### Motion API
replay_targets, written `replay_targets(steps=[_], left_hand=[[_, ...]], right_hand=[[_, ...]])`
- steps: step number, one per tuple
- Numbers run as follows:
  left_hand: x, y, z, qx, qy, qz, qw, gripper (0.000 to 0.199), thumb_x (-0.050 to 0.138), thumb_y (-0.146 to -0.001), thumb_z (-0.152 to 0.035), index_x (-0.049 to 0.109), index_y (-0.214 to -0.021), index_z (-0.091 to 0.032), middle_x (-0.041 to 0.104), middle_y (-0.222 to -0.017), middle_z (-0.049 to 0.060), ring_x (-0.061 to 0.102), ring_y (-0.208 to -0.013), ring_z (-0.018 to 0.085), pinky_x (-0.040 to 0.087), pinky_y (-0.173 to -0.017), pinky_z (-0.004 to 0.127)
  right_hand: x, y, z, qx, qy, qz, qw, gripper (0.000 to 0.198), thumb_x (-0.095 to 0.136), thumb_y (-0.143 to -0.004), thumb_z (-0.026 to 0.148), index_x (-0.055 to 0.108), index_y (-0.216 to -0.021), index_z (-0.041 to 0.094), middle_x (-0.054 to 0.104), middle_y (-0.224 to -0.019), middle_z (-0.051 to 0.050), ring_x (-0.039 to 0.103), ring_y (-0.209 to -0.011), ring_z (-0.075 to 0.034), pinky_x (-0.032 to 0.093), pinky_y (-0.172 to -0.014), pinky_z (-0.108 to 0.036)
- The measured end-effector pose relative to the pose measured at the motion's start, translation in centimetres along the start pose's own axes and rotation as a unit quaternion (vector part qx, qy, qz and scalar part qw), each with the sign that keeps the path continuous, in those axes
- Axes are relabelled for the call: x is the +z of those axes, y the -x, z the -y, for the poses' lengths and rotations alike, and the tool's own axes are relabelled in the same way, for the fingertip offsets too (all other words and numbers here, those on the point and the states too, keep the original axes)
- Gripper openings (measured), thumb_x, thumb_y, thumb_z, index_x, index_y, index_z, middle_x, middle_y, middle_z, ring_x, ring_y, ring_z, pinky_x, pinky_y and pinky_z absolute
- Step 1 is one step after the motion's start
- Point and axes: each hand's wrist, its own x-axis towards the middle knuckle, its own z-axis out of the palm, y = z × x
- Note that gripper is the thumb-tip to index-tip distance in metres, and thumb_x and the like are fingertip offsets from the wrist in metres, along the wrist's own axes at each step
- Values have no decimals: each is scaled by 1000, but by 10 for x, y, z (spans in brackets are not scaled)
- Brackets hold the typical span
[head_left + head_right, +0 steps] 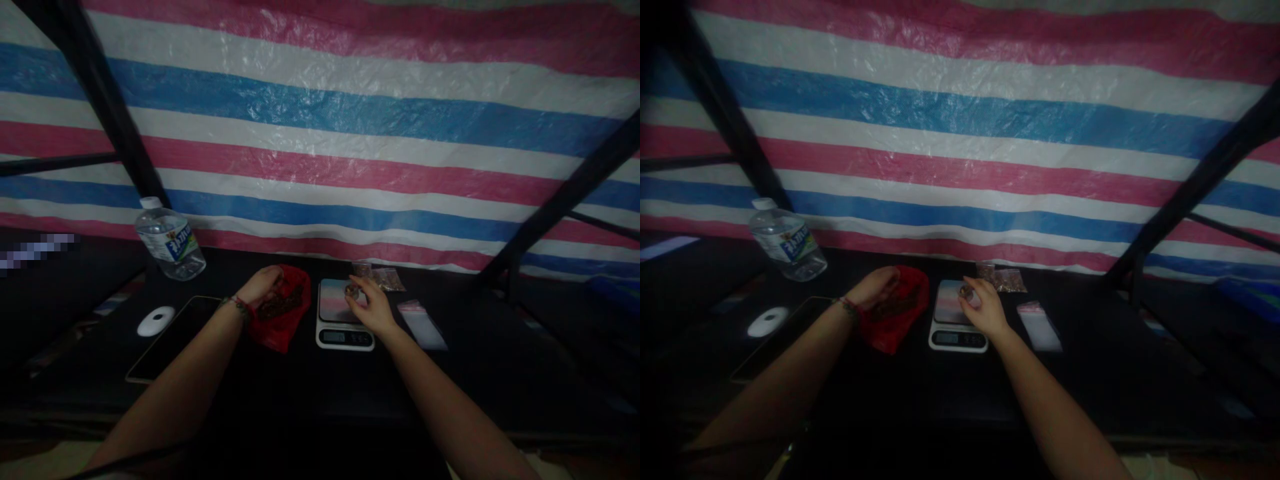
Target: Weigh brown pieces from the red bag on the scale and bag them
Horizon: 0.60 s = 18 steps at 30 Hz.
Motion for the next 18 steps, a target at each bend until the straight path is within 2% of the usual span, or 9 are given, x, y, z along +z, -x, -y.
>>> replay_targets(steps=[3, 6, 8, 10, 12, 14, 16, 18], left_hand=[[8, 3, -7, -78, 183, 62, 978, 23, 52, -83, -22, 44, -62, -17, 34, -51, -6, 28, -35, 4, 13, -31, 13], [19, 2, -13, -107, 396, 103, 906, 20, 48, -88, -22, 44, -69, -17, 34, -52, -7, 32, -35, 4, 17, -29, 11], [29, 1, -15, -102, 471, 98, 871, 18, 44, -90, -21, 46, -73, -17, 37, -53, -7, 34, -34, 3, 20, -29, 10], [41, -1, -14, -91, 505, 76, 855, 19, 41, -91, -21, 47, -74, -16, 38, -53, -6, 34, -34, 3, 23, -29, 10], [52, -3, -11, -80, 510, 39, 856, 20, 41, -91, -20, 48, -73, -15, 40, -52, -6, 36, -35, 3, 25, -30, 10], [59, -3, -5, -59, 492, -20, 868, 19, 42, -89, -19, 48, -71, -15, 42, -51, -5, 41, -37, 4, 33, -34, 11], [62, -2, 3, -37, 447, -75, 890, 20, 43, -87, -19, 46, -68, -16, 44, -51, -4, 45, -41, 5, 40, -41, 14], [63, 1, 10, -8, 369, -102, 924, 22, 42, -86, -22, 44, -65, -18, 46, -52, -3, 47, -44, 7, 45, -47, 18]], right_hand=[[4, -1, 5, 29, -19, -18, 999, 48, 65, -75, 25, 53, -122, 21, 64, -103, -8, 61, -93, -23, 50, -88, -42], [8, -9, 22, 28, -46, -28, 998, 41, 66, -74, 24, 56, -114, 21, 64, -100, -8, 61, -88, -21, 51, -83, -40], [15, -16, 38, 2, -74, -11, 997, 39, 65, -74, 22, 57, -112, 21, 63, -99, -6, 61, -89, -20, 51, -84, -38], [25, -24, 56, -5, -106, 1, 994, 39, 64, -75, 21, 58, -113, 22, 62, -102, -6, 60, -95, -20, 51, -85, -37], [40, -28, 70, 36, -144, -21, 989, 40, 65, -74, 21, 58, -113, 22, 60, -106, -7, 60, -95, -20, 52, -82, -35], [56, -27, 80, 77, -165, -46, 982, 37, 66, -73, 20, 58, -109, 22, 60, -104, -7, 60, -94, -20, 53, -80, -34], [68, -21, 85, 80, -156, -39, 984, 32, 68, -72, 19, 60, -103, 22, 62, -100, -5, 60, -94, -20, 51, -83, -35], [75, -13, 86, 72, -135, -22, 988, 29, 69, -72, 19, 61, -100, 22, 63, -97, -5, 59, -93, -21, 50, -85, -37]])
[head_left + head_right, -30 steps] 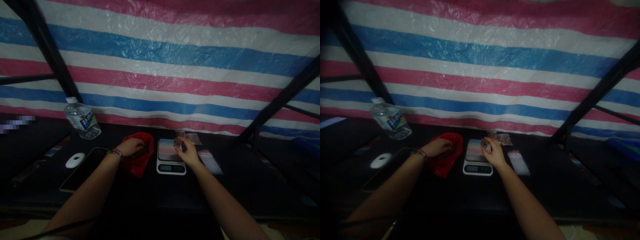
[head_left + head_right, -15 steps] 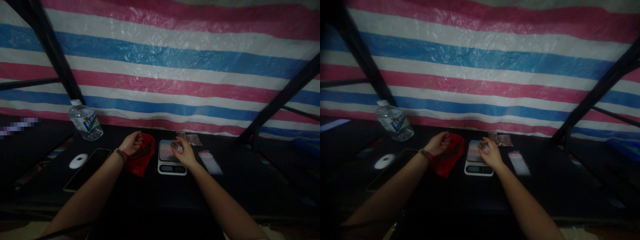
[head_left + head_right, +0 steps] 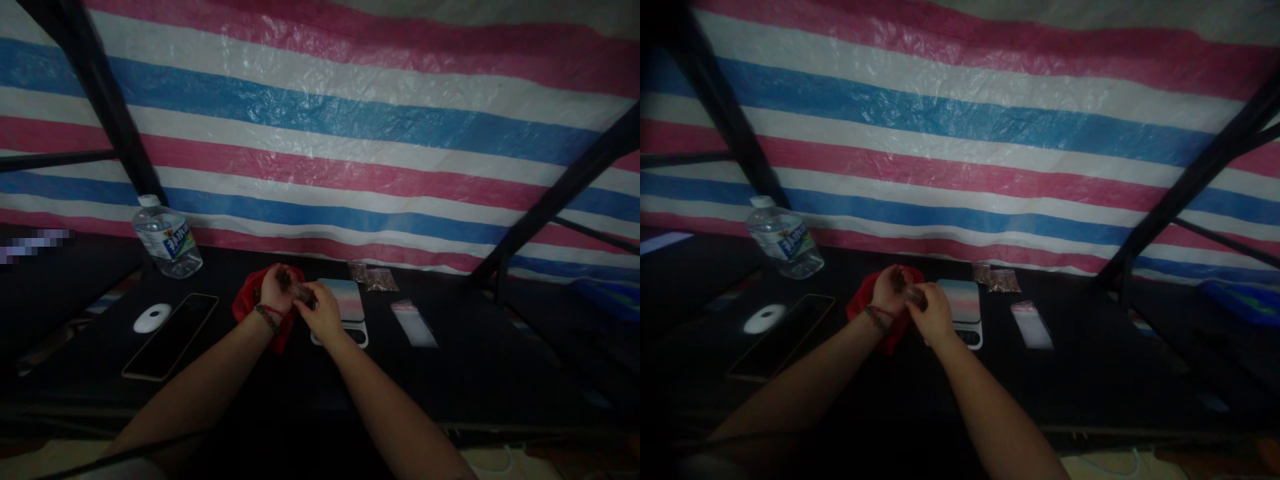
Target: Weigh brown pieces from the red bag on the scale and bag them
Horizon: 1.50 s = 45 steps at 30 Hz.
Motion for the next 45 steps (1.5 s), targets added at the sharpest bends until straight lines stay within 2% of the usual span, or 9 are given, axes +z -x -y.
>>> replay_targets(steps=[4, 19, 26, 31, 36, 39, 42, 43, 45], left_hand=[[-5, 9, 9, 91, -145, 43, 984, 26, 41, -83, -35, 40, -62, -20, 48, -56, -1, 52, -53, 10, 49, -57, 23], [-5, 33, 22, 232, -226, 199, 925, 31, 52, -80, -36, 54, -58, -16, 63, -73, 4, 61, -72, 16, 48, -71, 29], [1, 41, 18, 177, -186, 138, 956, 32, 61, -77, -45, 63, -84, -15, 70, -88, 9, 67, -78, 20, 52, -68, 31], [-2, 40, 12, 157, -210, 196, 945, 45, 60, -77, -53, 61, -100, -14, 70, -101, 14, 67, -91, 25, 52, -78, 37], [-5, 33, 4, 167, -291, 323, 885, 60, 43, -84, -61, 55, -121, -16, 56, -131, 17, 53, -121, 29, 47, -94, 41], [-9, 23, -11, 258, -379, 293, 839, 63, 23, -89, -61, 54, -122, -18, 52, -135, 13, 50, -124, 23, 42, -100, 39], [-17, 12, -35, 281, -464, 247, 803, 50, 33, -89, -54, 64, -104, -17, 66, -111, 12, 60, -101, 23, 46, -89, 36], [-21, 9, -43, 267, -506, 246, 782, 44, 41, -87, -51, 66, -92, -16, 69, -95, 10, 62, -88, 22, 47, -82, 34], [-28, 3, -58, 222, -659, 249, 674, 38, 45, -84, -48, 66, -74, -17, 66, -72, 4, 58, -68, 18, 45, -67, 28]], right_hand=[[1, 11, -1, 31, 19, 15, 999, 30, 71, -72, 23, 63, -101, 22, 65, -96, -7, 61, -89, -23, 51, -81, -38], [4, 11, 7, 188, -148, -29, 971, 25, 72, -64, 24, 58, -84, 20, 67, -80, -1, 65, -69, -17, 53, -64, -28], [5, 11, 9, 168, -183, -16, 969, 27, 70, -64, 20, 57, -88, 21, 69, -87, -2, 68, -76, -18, 55, -70, -30], [4, 10, 10, 161, -192, 3, 968, 27, 70, -65, 20, 58, -90, 21, 69, -86, -3, 68, -75, -19, 56, -70, -31], [0, 8, 10, 169, -249, -12, 954, 32, 68, -66, 19, 59, -96, 21, 68, -98, -5, 69, -85, -19, 57, -77, -34], [-3, 7, 12, 160, -281, -23, 946, 33, 67, -67, 20, 57, -98, 21, 68, -101, -6, 69, -88, -19, 58, -79, -34], [-6, 6, 9, 147, -277, -17, 949, 34, 67, -69, 22, 56, -101, 22, 69, -101, -5, 69, -87, -19, 58, -80, -35], [-7, 6, 8, 145, -272, -16, 951, 34, 66, -69, 22, 56, -101, 22, 69, -101, -5, 69, -87, -19, 58, -80, -35], [-7, 5, 3, 142, -259, -17, 955, 34, 66, -70, 22, 56, -102, 22, 68, -104, -5, 69, -90, -19, 58, -82, -36]])
